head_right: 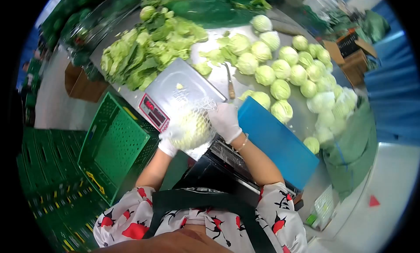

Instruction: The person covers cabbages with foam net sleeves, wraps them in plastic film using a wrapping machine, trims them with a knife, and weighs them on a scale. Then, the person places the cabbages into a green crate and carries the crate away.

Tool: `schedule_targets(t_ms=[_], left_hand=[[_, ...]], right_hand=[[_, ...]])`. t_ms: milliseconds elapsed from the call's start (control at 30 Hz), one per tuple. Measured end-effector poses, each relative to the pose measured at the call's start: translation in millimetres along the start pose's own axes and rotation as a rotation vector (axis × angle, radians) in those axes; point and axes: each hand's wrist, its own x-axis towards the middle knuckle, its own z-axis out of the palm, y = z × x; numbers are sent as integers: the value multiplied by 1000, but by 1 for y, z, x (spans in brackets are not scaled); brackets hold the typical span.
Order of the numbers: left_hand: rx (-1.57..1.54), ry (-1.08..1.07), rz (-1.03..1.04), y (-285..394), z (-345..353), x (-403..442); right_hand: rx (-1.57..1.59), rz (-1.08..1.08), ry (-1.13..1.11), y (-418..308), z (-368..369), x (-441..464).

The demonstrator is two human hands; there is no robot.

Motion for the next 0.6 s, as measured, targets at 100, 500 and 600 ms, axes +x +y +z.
schedule_targets(t_ms=[100, 500, 600], left_hand=[[555, 43, 140, -54, -15, 5], [1837, -816, 555, -174, 37, 176], [1999, -538, 110, -229, 47, 179]], right_hand=[[846, 196, -51, 45, -15, -36], [887, 515, 482, 78, -81, -232], [742, 661, 703, 77, -45, -260]])
